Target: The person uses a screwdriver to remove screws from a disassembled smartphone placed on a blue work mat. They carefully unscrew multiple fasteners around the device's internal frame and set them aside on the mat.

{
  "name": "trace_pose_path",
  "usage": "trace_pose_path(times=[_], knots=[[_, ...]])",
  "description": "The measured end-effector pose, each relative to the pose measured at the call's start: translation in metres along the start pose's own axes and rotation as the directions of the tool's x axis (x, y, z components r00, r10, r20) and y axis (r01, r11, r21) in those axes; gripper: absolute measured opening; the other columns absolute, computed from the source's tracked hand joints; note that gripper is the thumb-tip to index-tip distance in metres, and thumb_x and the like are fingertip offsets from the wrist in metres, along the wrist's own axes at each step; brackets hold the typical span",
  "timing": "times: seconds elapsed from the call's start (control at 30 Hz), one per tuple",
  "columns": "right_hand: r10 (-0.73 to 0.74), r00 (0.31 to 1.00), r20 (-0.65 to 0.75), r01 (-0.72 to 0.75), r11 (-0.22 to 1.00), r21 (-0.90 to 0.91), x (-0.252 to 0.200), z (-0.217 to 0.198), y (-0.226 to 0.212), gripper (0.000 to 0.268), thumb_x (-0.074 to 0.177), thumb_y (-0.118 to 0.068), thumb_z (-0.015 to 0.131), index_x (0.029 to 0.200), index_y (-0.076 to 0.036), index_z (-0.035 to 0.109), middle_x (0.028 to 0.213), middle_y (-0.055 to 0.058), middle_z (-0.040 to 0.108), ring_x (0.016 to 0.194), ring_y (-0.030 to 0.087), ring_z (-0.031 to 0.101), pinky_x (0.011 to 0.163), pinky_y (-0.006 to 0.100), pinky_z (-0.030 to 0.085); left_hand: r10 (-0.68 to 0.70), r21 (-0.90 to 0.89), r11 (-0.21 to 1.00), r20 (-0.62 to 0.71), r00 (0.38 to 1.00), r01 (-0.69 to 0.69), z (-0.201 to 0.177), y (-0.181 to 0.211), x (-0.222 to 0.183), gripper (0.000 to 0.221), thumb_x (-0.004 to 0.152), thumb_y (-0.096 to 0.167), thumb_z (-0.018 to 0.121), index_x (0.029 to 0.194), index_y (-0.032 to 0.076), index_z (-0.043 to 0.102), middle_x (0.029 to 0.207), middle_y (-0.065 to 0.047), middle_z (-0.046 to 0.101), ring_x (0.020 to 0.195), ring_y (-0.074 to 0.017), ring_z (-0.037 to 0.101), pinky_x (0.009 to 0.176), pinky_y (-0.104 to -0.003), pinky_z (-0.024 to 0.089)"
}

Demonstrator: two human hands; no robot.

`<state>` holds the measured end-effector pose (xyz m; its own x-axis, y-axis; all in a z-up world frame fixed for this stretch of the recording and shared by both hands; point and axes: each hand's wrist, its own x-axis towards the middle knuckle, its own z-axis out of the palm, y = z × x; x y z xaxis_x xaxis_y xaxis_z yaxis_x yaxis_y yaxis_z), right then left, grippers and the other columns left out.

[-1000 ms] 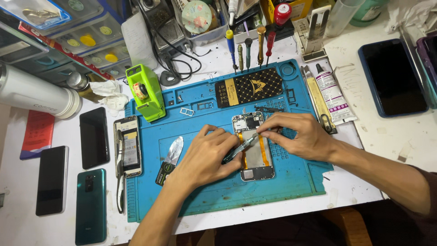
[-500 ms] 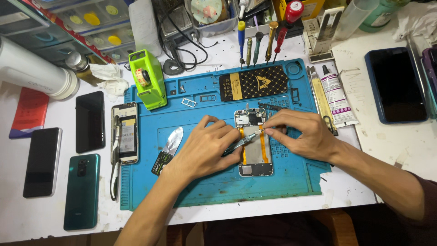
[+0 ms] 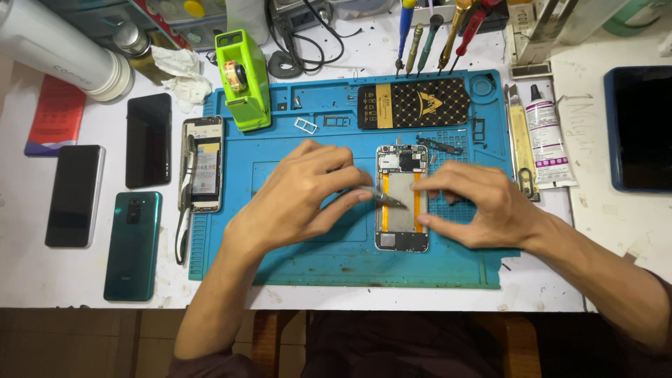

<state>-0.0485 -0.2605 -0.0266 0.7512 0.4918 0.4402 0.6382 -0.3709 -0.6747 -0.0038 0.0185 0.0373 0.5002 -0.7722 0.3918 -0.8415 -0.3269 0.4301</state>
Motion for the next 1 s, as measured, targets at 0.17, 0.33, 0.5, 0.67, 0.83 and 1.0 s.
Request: trace_pose_path(times=[0.17,0.33,0.5,0.67,0.83,1.0], knots=[[-0.121,0.968,0.22,0.144,0.985,-0.093,-0.005,0.003,-0.003,0.033,0.077,-0.035,0.086,0.095,-0.01,0.074,0.084,0.007,0.07,0.074,0.023,0.065,0.065,0.037,0.053,-0.063,-0.039,0.997,0.179,0.982,0.071,-0.017,0.025,0.001,0.016,0.099,0.017,0.064,0.086,0.008,0.065,0.07,-0.005,0.05,0.069,-0.0307,0.06,0.077,-0.042,0.051],[-0.223,0.92,0.324,0.307,0.921,-0.239,-0.006,0.004,0.0,0.035,0.086,-0.039,0.082,0.097,-0.01,0.066,0.086,0.005,0.061,0.072,0.025,0.053,0.062,0.038,0.041,-0.1,0.212,0.977,0.385,0.917,0.017,-0.012,0.031,-0.009,0.031,0.107,0.028,0.055,0.081,0.011,0.058,0.08,-0.007,0.058,0.069,-0.0329,0.057,0.068,-0.044,0.042],[-0.245,0.914,0.324,0.332,0.91,-0.248,-0.009,0.007,0.002,0.032,0.089,-0.037,0.079,0.09,-0.008,0.063,0.088,0.006,0.062,0.074,0.025,0.055,0.061,0.038,0.042,-0.109,0.261,0.965,0.343,0.933,0.017,-0.009,0.033,-0.017,0.025,0.107,0.023,0.059,0.086,0.009,0.059,0.077,-0.005,0.051,0.066,-0.029,0.054,0.065,-0.042,0.039],[-0.249,0.913,0.323,0.335,0.908,-0.249,-0.01,0.007,0.002,0.03,0.09,-0.034,0.078,0.091,-0.008,0.063,0.088,0.007,0.062,0.074,0.026,0.056,0.061,0.038,0.042,-0.121,0.26,0.965,0.317,0.941,0.036,-0.008,0.033,-0.019,0.023,0.107,0.023,0.058,0.089,0.008,0.058,0.077,-0.005,0.051,0.068,-0.0293,0.054,0.066,-0.043,0.041],[-0.254,0.91,0.327,0.338,0.912,-0.232,-0.009,0.008,0.002,0.03,0.089,-0.033,0.079,0.091,-0.007,0.064,0.087,0.007,0.063,0.074,0.025,0.057,0.06,0.038,0.041,-0.115,0.243,0.969,0.293,0.949,0.042,-0.006,0.033,-0.021,0.024,0.107,0.022,0.059,0.089,0.007,0.059,0.076,-0.005,0.05,0.066,-0.0277,0.053,0.064,-0.042,0.04],[-0.261,0.914,0.31,0.334,0.919,-0.211,-0.007,0.007,-0.001,0.028,0.091,-0.031,0.077,0.09,-0.006,0.063,0.085,0.006,0.061,0.071,0.025,0.054,0.061,0.037,0.04,-0.065,0.329,0.943,0.321,0.945,-0.047,-0.005,0.037,-0.019,0.013,0.102,0.014,0.066,0.092,0.009,0.06,0.084,-0.004,0.051,0.069,-0.0252,0.052,0.064,-0.04,0.038]])
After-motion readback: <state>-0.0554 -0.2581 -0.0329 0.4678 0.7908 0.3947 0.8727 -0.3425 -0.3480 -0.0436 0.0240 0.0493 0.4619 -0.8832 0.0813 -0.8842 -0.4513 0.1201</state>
